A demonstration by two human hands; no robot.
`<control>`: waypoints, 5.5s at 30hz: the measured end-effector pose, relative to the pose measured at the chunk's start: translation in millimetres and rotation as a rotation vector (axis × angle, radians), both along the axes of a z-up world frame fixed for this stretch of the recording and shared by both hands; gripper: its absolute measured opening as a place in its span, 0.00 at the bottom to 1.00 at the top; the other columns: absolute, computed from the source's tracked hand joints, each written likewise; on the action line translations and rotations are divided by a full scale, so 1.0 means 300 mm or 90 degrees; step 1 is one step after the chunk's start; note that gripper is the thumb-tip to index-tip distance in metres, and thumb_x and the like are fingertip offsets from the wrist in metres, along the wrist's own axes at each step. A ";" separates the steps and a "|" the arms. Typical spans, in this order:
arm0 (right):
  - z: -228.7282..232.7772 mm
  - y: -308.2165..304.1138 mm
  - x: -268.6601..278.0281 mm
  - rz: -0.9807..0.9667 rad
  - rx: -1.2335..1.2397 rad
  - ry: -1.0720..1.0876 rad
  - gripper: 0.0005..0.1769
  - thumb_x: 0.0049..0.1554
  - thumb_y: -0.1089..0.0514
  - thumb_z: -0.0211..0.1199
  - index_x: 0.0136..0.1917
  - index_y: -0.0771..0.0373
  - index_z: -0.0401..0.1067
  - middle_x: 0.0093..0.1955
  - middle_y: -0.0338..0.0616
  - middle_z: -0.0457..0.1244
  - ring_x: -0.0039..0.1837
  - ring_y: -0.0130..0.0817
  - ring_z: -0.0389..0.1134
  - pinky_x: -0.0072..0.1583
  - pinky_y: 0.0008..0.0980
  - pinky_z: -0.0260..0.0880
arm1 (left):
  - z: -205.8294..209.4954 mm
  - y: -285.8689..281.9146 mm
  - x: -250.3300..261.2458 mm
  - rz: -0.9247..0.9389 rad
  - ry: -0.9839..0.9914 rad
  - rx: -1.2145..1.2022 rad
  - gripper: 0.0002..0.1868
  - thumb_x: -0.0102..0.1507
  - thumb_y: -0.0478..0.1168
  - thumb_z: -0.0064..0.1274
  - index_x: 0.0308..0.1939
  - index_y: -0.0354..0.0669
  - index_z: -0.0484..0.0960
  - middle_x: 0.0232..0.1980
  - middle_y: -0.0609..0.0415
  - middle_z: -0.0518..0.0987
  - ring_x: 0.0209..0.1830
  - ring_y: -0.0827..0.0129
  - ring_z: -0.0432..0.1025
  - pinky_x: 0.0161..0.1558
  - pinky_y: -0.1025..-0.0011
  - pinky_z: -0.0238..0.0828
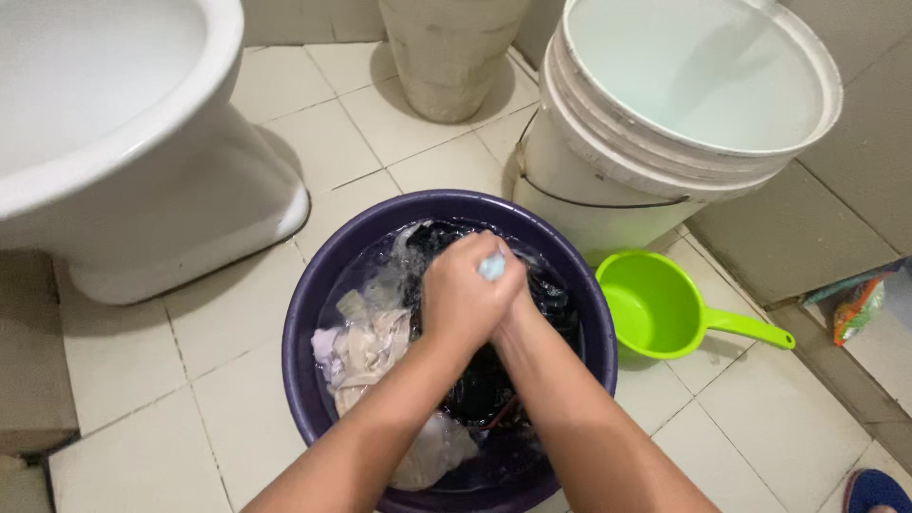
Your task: The person scoops water from a white bucket using a green scoop and pours it into a purple basin containing clothes. They then wash the clothes by hand, scrubbing and wringing them before transferring some items into a separate bucket.
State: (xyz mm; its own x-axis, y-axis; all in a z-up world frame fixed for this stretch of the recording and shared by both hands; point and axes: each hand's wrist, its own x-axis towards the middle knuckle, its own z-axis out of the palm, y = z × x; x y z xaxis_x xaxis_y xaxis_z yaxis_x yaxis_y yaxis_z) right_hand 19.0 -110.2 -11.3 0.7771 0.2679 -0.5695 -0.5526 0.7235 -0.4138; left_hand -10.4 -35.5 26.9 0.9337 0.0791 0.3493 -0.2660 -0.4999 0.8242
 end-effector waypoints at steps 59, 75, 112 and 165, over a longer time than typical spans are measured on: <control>0.417 0.118 0.184 -0.073 -1.066 -0.639 0.30 0.65 0.43 0.45 0.40 0.66 0.78 0.39 0.64 0.68 0.45 0.65 0.70 0.51 0.56 0.67 | 0.184 0.127 0.271 0.081 0.028 -0.547 0.18 0.66 0.42 0.49 0.24 0.35 0.76 0.24 0.58 0.74 0.26 0.76 0.64 0.30 0.67 0.63; 0.360 0.042 0.070 0.031 -0.720 -0.862 0.32 0.56 0.59 0.59 0.72 0.63 0.56 0.66 0.59 0.53 0.70 0.56 0.58 0.72 0.44 0.57 | 0.139 0.218 0.409 0.143 0.286 -0.800 0.15 0.70 0.53 0.41 0.47 0.46 0.68 0.42 0.51 0.76 0.40 0.66 0.73 0.45 0.68 0.73; 0.592 -0.115 0.514 0.189 -1.145 -0.878 0.42 0.57 0.60 0.62 0.82 0.52 0.52 0.59 0.57 0.67 0.59 0.56 0.68 0.59 0.48 0.68 | 0.490 0.258 0.475 -0.040 -0.019 0.174 0.22 0.59 0.30 0.51 0.55 0.54 0.81 0.59 0.53 0.75 0.45 0.59 0.77 0.50 0.61 0.73; -0.275 0.274 0.338 0.140 -0.310 0.105 0.26 0.67 0.48 0.48 0.68 0.72 0.60 0.64 0.57 0.60 0.60 0.47 0.67 0.70 0.48 0.64 | -0.539 0.686 0.517 0.089 0.433 0.196 0.27 0.67 0.51 0.40 0.46 0.31 0.87 0.55 0.29 0.79 0.58 0.40 0.74 0.62 0.54 0.68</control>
State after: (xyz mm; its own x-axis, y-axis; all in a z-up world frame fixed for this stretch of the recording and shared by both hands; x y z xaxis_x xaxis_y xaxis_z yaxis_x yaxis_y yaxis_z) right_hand 120.5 -28.1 -93.9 0.6233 0.0895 -0.7768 -0.7542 0.3312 -0.5670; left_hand 144.8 170.4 -134.7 0.9398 0.2040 -0.2741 0.3331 -0.7255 0.6023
